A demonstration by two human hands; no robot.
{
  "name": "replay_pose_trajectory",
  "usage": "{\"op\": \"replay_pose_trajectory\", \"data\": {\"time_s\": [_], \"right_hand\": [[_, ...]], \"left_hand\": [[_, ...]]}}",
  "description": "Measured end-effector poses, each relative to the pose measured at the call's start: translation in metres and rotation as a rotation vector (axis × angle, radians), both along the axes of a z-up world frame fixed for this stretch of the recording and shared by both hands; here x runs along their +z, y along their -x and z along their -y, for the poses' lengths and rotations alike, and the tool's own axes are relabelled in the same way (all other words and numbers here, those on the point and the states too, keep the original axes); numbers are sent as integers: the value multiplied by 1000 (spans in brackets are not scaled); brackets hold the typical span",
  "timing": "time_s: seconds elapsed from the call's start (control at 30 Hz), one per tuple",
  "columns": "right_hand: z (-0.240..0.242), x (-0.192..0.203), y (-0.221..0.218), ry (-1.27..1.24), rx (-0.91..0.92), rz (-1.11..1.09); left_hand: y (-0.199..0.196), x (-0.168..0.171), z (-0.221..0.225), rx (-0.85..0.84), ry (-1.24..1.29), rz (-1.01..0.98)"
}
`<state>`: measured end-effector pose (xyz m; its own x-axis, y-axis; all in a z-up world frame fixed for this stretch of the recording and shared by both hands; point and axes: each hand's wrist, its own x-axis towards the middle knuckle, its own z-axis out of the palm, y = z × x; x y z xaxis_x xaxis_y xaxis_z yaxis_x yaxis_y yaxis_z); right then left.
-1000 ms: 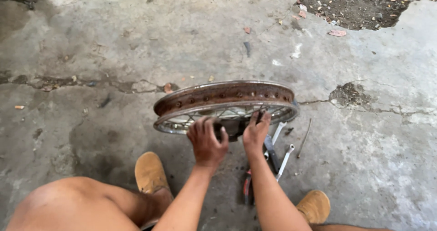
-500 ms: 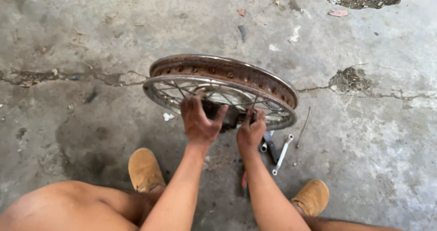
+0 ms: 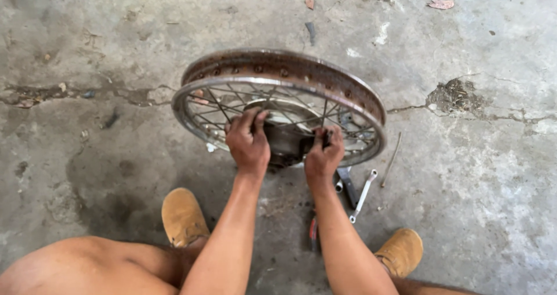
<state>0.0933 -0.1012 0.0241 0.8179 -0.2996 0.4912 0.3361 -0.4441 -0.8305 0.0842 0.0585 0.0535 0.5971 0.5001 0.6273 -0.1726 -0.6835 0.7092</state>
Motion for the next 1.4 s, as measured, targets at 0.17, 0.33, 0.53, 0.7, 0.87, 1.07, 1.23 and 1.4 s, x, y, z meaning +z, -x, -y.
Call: {"op": "replay_pose_trajectory", "data": {"time_s": [0.17, 0.33, 0.53, 0.7, 0.87, 1.07, 1.23, 1.4], "right_hand": [[5, 52, -5, -25, 2, -52], [10, 76, 6, 30, 29, -197], [10, 59, 23, 46, 49, -605], [1, -8, 20, 182, 94, -909], [-18, -44, 28, 275, 137, -1051], [-36, -79, 23, 320, 144, -1169], [-77, -53, 22, 446, 225, -1168], [-136, -53, 12, 593, 401, -1077]], "left_hand": [[9, 71, 8, -4, 177, -83], [39, 109, 4, -61, 330, -170], [71, 98, -6, 4, 315, -577], [77, 45, -28, 84, 340, -890], [84, 2, -45, 123, 365, -1030], [73, -24, -66, 146, 397, -1190], [84, -36, -95, 222, 486, -1188], [108, -38, -141, 352, 616, -1076]]}}
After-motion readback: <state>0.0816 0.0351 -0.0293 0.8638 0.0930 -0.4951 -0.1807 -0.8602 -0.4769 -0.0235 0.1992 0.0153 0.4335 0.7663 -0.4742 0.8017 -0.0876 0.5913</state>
